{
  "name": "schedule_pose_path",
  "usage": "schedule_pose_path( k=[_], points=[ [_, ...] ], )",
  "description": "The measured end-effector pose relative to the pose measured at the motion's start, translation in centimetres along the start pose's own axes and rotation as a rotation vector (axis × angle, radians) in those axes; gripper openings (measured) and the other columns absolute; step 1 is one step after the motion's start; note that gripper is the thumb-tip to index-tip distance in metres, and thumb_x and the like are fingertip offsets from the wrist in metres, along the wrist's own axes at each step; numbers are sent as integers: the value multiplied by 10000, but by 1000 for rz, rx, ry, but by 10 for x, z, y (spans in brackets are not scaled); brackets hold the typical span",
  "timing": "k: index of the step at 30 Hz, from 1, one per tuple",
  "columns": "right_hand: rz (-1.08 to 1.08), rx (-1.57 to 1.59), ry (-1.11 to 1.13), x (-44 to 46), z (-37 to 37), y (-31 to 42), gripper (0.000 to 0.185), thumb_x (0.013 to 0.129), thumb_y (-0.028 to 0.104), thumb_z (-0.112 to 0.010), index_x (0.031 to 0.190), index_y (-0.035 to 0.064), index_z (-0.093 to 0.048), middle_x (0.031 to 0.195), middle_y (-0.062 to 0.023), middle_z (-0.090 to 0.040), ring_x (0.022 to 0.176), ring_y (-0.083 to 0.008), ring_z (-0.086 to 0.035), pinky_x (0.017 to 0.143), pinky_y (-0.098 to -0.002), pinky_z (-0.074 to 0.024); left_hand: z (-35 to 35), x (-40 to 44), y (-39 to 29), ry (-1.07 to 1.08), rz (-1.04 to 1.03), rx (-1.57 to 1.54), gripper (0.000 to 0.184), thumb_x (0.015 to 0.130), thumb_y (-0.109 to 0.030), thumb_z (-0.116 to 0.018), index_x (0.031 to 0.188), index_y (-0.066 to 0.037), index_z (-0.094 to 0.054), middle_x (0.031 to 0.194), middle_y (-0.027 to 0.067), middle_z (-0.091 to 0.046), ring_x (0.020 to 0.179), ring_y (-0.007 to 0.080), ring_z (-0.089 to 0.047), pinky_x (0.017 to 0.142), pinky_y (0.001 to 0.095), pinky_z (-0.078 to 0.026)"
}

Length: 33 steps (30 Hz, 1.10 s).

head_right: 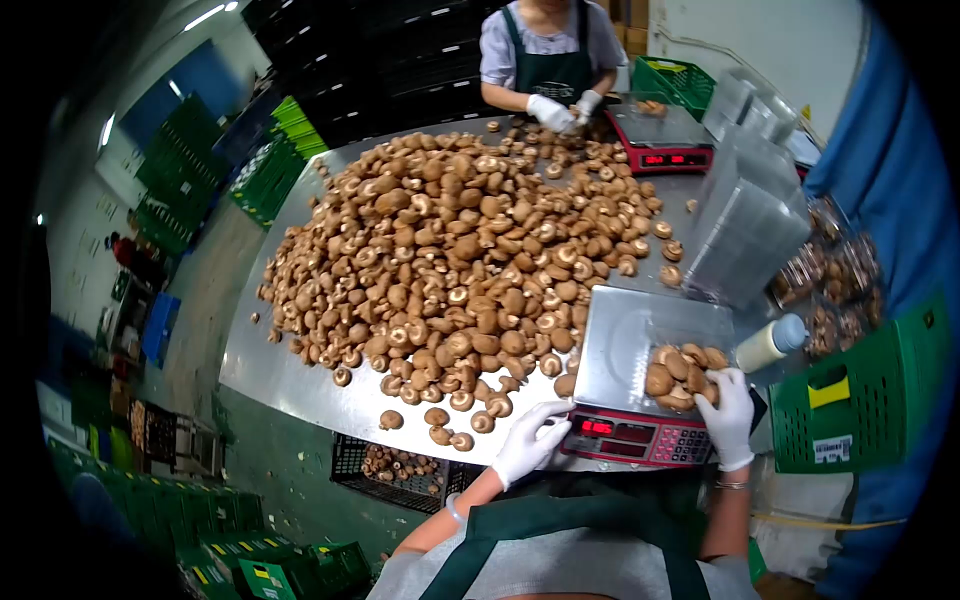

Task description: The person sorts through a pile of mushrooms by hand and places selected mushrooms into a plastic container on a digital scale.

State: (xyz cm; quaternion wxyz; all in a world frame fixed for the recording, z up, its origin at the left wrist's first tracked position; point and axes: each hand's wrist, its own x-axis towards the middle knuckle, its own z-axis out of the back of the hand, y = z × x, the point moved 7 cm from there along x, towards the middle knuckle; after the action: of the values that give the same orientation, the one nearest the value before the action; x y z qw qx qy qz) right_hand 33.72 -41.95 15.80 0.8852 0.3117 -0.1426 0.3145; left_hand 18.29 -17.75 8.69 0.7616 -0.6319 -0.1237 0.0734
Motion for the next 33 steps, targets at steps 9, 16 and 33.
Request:
schedule_pose_path(
  k=[9,16,33],
  points=[
    [27,368,247,43,-58,147,239,712,6,-618,948,31,-586,957,-90,-557,925,-227,-557,842,-328,-446,68,-70,55,0,436,-770,486,974,-307,-455,1367,-47,-337,1323,114,-468,1155,214,-517,946,338,-445],
    [331,130,420,45,-265,217,448,781,307,-676,1168,110,-566,929,-138,-587,879,-316,-593,745,-390,-487,149,-119,112,-388,367,-1162,376,968,-278,-469,1250,-31,-445,1157,130,-559,931,205,-610,688,228,-541],
    [-836,1736,448,45,-292,125,315,939,372,-495,1085,102,-569,970,-35,-613,921,-174,-590,709,-348,-520,336,-151,123,-993,234,605,427,807,-112,-669,1175,53,-528,1177,211,-523,1077,312,-535,893,347,-480]
  ],
)
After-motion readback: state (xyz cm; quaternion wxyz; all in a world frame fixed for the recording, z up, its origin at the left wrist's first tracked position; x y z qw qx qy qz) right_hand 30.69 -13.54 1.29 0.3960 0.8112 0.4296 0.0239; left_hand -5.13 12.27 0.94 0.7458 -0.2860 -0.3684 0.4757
